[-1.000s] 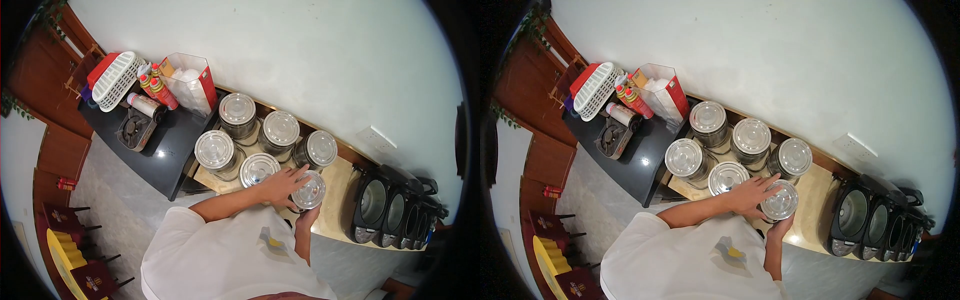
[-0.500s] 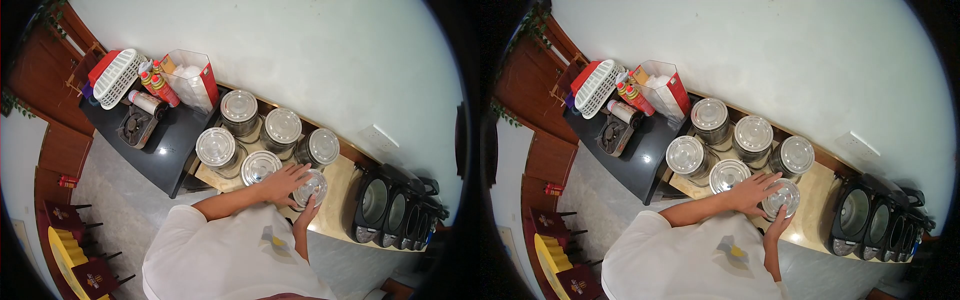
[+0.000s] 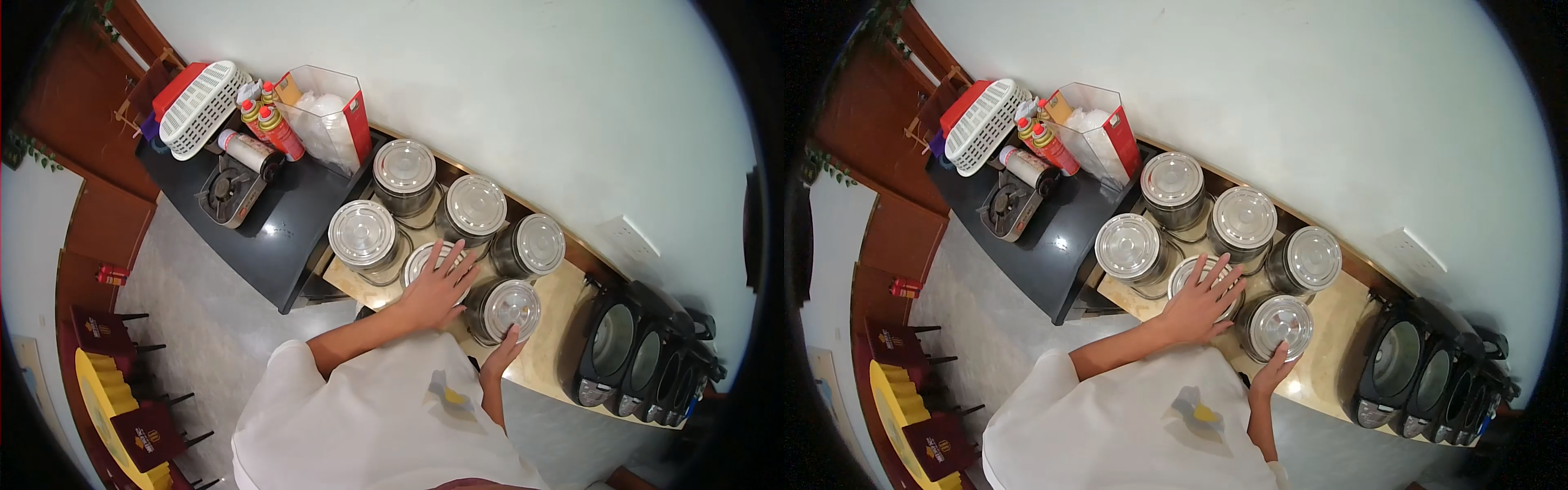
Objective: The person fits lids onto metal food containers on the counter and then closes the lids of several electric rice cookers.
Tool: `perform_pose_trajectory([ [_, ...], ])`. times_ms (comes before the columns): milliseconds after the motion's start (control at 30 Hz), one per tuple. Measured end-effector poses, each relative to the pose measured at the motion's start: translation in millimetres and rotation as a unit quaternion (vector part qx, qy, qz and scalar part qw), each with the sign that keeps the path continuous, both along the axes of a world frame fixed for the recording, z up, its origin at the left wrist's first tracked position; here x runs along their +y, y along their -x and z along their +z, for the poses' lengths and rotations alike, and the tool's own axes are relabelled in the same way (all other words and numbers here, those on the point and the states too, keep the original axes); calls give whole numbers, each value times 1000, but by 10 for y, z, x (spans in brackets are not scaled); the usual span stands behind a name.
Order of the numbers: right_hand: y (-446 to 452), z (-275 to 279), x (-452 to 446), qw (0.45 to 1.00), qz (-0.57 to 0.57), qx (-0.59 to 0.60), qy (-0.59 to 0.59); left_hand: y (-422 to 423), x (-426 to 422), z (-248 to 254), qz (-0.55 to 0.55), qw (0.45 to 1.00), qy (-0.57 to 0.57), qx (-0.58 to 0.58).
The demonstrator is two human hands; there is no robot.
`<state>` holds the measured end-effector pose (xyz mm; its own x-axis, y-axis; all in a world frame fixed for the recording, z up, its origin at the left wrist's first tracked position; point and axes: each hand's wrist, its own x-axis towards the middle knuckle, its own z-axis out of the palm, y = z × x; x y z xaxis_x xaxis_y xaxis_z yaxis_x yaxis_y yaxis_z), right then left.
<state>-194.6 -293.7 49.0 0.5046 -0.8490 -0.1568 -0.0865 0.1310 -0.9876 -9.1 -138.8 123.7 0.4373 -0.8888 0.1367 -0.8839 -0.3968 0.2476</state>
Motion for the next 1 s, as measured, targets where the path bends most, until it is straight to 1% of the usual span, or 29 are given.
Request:
perform_pose_trajectory([
  [200, -17, 18, -91, 999, 32, 3, 41, -51, -18, -31, -21, 1000, 22, -6],
  [267, -100, 52, -101, 982, -46, 63, 173, -55, -12, -42, -23, 999, 22, -5],
  [300, -142, 133, -120, 982, -46, 64, 171, -50, -14, -51, -21, 999, 27, -6],
  [333, -188, 259, -162, 956, -15, 89, 279, -49, -19, -61, -21, 999, 32, -7],
  [367, -234, 379, -193, 916, 16, 113, 384, -47, -23, -75, -22, 999, 30, -6],
  [400, -279, 479, -213, 917, 16, 115, 382, -40, -27, -90, -18, 999, 31, -10],
  [433, -340, 570, -236, 876, 81, 198, 433, -37, -30, -99, -14, 999, 32, -15],
  [467, -401, 616, -254, 820, 146, 277, 479, -35, -28, -100, -12, 999, 32, -15],
  [500, -464, 567, -263, 789, 172, 299, 509, -36, -29, -97, -14, 999, 33, -12],
  [533, -491, 572, -259, 788, 174, 297, 510, -46, -30, -93, -15, 999, 35, -10],
  [600, -524, 580, -239, 759, 181, 307, 545, -46, -32, -74, -13, 999, 30, -16],
  [700, -516, 587, -243, 748, 190, 314, 553, -39, -29, -83, -12, 999, 27, -17],
  [933, -540, 607, -218, 749, 191, 324, 545, -29, -44, -109, -4, 999, 46, -16],
  [1000, -552, 659, -213, 741, 209, 338, 542, -28, -46, -123, -5, 999, 50, -9],
])
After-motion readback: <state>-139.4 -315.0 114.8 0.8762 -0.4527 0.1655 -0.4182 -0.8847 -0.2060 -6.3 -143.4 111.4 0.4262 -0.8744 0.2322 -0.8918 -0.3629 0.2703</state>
